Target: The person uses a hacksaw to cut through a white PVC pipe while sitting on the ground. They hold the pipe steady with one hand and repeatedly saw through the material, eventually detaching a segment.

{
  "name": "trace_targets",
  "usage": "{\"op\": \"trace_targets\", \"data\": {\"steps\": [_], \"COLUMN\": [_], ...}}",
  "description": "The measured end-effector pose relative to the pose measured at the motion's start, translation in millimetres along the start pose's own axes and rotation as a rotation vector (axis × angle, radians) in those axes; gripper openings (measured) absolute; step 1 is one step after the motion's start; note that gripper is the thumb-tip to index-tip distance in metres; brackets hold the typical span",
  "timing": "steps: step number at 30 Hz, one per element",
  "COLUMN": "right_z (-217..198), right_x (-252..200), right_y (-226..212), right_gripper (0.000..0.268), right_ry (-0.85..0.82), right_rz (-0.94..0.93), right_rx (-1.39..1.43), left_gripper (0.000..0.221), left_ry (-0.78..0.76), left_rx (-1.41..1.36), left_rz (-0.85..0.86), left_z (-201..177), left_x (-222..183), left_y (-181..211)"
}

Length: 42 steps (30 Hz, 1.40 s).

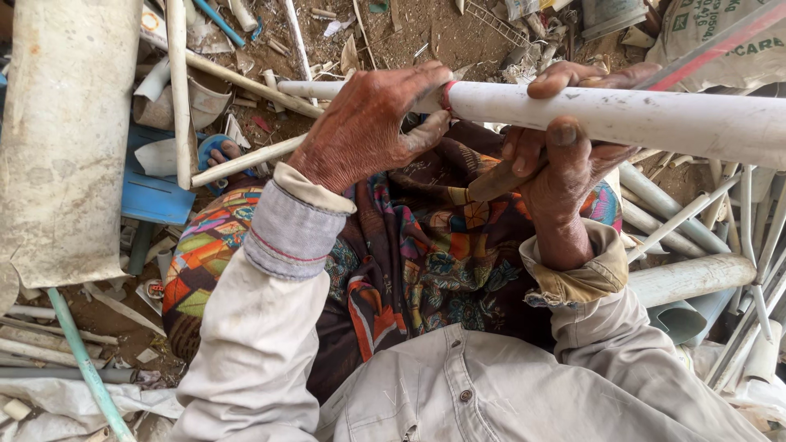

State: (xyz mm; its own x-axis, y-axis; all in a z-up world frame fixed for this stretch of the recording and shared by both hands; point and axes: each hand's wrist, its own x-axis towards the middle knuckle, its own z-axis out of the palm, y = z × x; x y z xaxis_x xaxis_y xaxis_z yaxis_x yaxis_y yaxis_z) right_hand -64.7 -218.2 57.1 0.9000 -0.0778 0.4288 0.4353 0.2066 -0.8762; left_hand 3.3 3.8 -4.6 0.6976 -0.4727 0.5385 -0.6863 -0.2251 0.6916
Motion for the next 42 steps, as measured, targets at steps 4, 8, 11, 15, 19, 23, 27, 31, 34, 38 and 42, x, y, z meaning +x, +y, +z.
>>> {"op": "trace_targets", "data": {"steps": [4,8,11,15,19,23,27,31,34,38,42], "right_z": [1.0,0.3,-1.1,-2.9,-3.9,-2.8,2.8,3.1,0.1,3.9,9.3], "right_x": [2.1,-0.7,-2.1,-1.6,-1.7,2.1,-0.6,2.3,11.5,7.6,6.0], "right_y": [-0.6,-2.8,-3.0,0.3,0.4,-0.9,-0.3,0.7,5.0,-2.6,-6.8], "right_gripper": [0.044,0.044,0.044,0.046,0.046,0.046,0.043,0.037,0.036,0.036,0.036], "right_ry": [-0.018,-0.012,-0.004,0.029,0.063,0.092,0.062,0.049,0.07,0.027,0.026], "right_rz": [0.016,0.043,0.043,0.018,-0.008,-0.02,-0.065,-0.08,-0.085,-0.045,-0.04], "right_rx": [0.029,0.03,0.03,0.001,-0.031,-0.08,-0.062,-0.07,-0.106,-0.093,-0.089], "left_gripper": [0.042,0.038,0.035,0.034,0.035,0.035,0.035,0.031,0.044,0.039,0.039], "left_ry": [0.018,0.043,0.068,0.059,0.031,0.032,0.051,-0.004,0.126,0.118,0.123], "left_rx": [0.032,0.092,0.154,0.226,0.368,0.405,0.375,0.124,0.042,0.249,0.374], "left_rz": [0.016,-0.006,0.013,0.033,0.045,0.057,0.066,-0.062,0.068,0.044,0.103], "left_z": [1.5,8.2,12.6,20.0,34.5,45.0,40.7,33.3,20.0,18.8,29.0], "left_x": [-2.0,-4.2,-5.9,-5.0,-5.5,-2.8,-5.6,0.0,-9.9,-9.6,-13.9], "left_y": [0.9,5.4,7.2,4.2,-1.2,-7.4,-12.2,-14.0,-1.8,7.7,6.5]}}
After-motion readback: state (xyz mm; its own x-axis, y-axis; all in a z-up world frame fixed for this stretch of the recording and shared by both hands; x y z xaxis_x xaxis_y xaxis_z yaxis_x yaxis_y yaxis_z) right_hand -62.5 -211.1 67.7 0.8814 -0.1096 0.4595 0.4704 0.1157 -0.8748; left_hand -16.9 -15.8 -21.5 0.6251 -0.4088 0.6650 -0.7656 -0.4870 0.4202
